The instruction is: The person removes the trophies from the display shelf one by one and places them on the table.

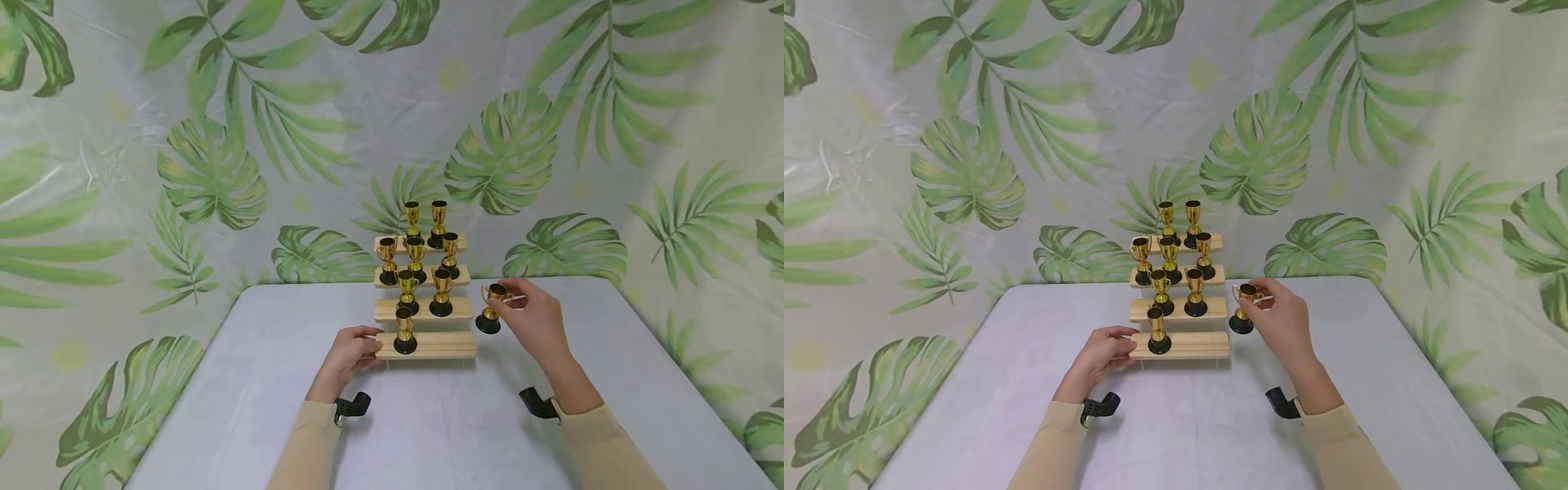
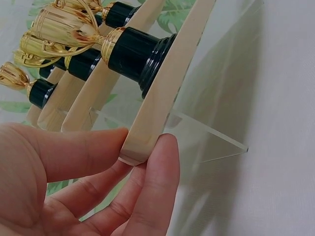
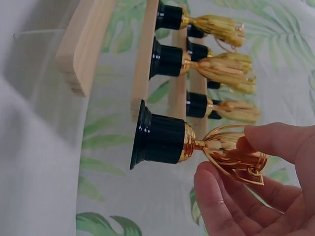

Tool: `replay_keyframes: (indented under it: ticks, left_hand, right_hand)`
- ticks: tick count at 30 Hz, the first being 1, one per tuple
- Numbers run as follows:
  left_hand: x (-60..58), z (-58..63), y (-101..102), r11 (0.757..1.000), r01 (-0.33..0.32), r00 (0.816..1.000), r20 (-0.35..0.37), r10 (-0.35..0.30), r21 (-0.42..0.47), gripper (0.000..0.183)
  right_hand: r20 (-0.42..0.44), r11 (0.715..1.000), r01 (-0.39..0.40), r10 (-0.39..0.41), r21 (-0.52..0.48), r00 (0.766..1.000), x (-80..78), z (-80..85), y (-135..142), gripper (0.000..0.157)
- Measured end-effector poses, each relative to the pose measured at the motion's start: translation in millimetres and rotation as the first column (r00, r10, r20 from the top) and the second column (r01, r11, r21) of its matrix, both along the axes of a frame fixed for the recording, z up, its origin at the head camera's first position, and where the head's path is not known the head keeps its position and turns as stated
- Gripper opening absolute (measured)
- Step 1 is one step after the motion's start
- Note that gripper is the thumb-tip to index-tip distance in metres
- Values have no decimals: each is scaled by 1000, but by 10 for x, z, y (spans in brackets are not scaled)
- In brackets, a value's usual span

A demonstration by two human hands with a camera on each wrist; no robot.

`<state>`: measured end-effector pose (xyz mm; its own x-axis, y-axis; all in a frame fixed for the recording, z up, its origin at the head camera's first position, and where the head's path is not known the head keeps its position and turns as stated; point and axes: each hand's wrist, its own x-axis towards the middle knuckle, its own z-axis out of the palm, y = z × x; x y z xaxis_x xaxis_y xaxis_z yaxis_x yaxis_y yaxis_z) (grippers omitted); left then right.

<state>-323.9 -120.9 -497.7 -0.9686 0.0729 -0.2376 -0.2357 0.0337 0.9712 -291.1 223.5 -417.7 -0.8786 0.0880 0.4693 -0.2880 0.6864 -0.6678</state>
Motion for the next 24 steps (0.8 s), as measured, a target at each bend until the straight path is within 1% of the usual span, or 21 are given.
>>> replay_keyframes:
  ticks: [9,16,24]
  left_hand:
    - [-5,-10,-11,1000,7,1000,-6,-7,3,35]
    - [-11,-15,-20,1000,10,1000,-8,-10,-2,36]
    - [-27,-43,-24,1000,14,1000,-5,-14,-3,37]
  right_hand:
    - [9,1000,26,-26,5,1000,-74,-75,73,38]
    - [73,1000,28,-28,-1,997,-128,-144,114,38]
    - [128,999,32,-36,32,991,-198,-257,190,37]
